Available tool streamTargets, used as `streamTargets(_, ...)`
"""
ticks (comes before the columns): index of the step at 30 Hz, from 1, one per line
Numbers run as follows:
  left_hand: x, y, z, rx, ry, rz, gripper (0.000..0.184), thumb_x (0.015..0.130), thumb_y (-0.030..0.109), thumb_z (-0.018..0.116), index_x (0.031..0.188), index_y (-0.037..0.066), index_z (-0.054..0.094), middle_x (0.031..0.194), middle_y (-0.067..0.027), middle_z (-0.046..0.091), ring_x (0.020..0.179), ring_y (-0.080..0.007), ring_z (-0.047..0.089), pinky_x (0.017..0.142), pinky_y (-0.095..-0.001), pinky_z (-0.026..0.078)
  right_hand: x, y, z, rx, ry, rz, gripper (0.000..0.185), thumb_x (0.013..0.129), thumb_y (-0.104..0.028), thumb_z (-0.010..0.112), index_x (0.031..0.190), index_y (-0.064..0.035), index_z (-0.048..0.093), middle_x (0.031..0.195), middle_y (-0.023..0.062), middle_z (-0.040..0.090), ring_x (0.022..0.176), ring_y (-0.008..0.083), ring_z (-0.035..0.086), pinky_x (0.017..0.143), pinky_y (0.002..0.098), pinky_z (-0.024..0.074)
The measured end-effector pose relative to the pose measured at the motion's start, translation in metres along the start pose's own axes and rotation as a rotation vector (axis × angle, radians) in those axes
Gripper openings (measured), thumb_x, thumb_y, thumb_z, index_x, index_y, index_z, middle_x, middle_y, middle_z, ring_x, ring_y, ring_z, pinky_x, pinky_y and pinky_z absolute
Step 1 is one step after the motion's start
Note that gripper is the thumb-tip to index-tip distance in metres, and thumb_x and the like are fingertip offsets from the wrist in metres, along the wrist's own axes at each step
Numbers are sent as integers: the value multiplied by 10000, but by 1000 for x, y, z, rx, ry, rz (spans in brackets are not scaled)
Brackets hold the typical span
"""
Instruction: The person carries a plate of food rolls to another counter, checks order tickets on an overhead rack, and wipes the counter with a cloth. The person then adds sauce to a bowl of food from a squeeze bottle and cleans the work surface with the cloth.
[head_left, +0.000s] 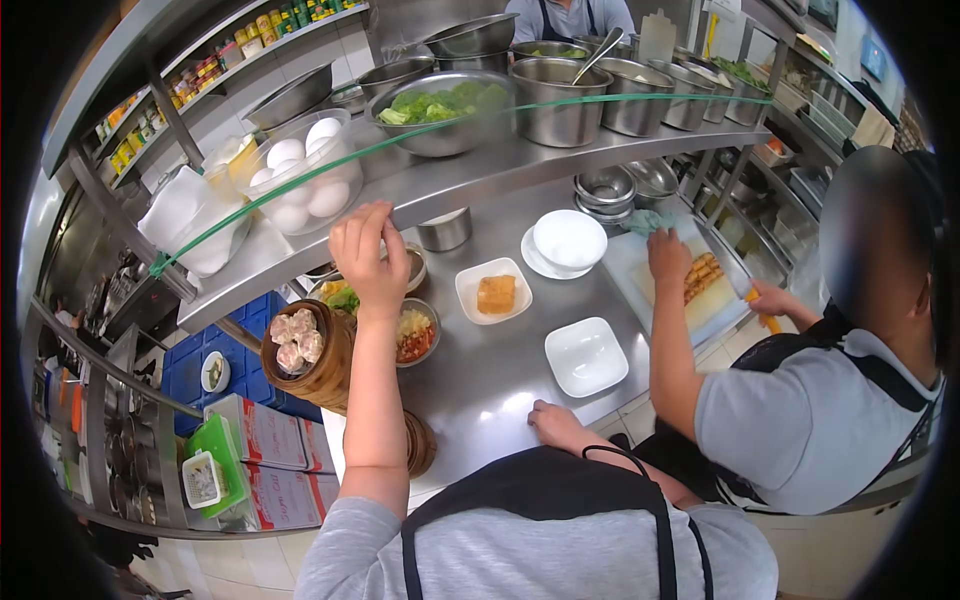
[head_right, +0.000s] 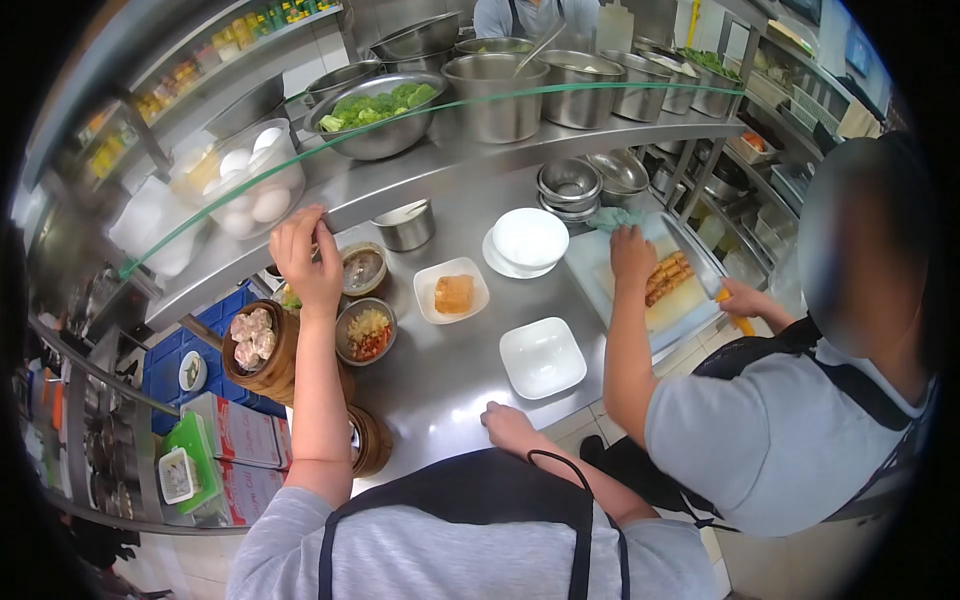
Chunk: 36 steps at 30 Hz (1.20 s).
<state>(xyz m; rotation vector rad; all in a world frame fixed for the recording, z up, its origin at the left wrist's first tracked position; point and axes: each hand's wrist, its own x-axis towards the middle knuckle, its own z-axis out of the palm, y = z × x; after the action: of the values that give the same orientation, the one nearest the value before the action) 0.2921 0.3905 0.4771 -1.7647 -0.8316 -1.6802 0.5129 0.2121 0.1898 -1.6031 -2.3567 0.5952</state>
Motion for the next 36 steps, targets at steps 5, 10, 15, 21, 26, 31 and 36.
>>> streamTargets(5,1,2,0,15,6,5,210,679,-38,566,866,48,603,848,-66,615,798,-242,553,725,-333,386,-1,-3,-2,-11,15,-9,165,710,-49,496,800,-52,635,850,115,566,757,307,588,674,396,483)
streamTargets(10,-1,1,-1,12,-11,2,206,681,-41,562,863,46,602,852,-68,617,798,-235,553,724,-332,381,-2,-6,-3,2,31,8,167,706,-36,491,795,-46,632,844,116,561,769,301,586,677,392,481)
streamTargets(15,-1,0,1,8,-7,26,207,685,-39,563,866,48,612,858,-67,618,795,-231,551,717,-333,381,-2,-6,-4,21,35,5,170,701,-25,490,797,-36,629,845,123,560,772,304,583,683,391,479)
streamTargets(21,-3,-2,4,32,6,36,203,692,-31,568,871,52,618,852,-65,616,777,-230,539,712,-328,380,3,-9,-13,-23,35,-25,152,696,-10,495,782,-31,618,826,126,556,767,299,582,680,385,479)
streamTargets(26,-4,-2,3,22,3,33,206,691,-30,570,871,57,621,859,-63,619,784,-226,542,716,-326,380,12,-24,-29,5,161,-99,89,645,25,501,699,10,570,816,146,537,756,306,572,648,387,482)
streamTargets(31,-4,-2,2,10,-5,30,198,707,-29,565,875,57,627,874,-69,627,774,-229,540,713,-321,388,12,-13,-7,-103,25,-3,93,649,28,504,709,23,574,819,153,538,745,310,578,650,391,484)
streamTargets(36,-6,-5,3,16,-11,41,183,724,-27,563,873,54,632,879,-74,632,755,-231,538,699,-317,393,12,-21,-27,-72,84,-26,111,688,5,499,743,-9,595,806,130,545,755,306,582,666,388,482)
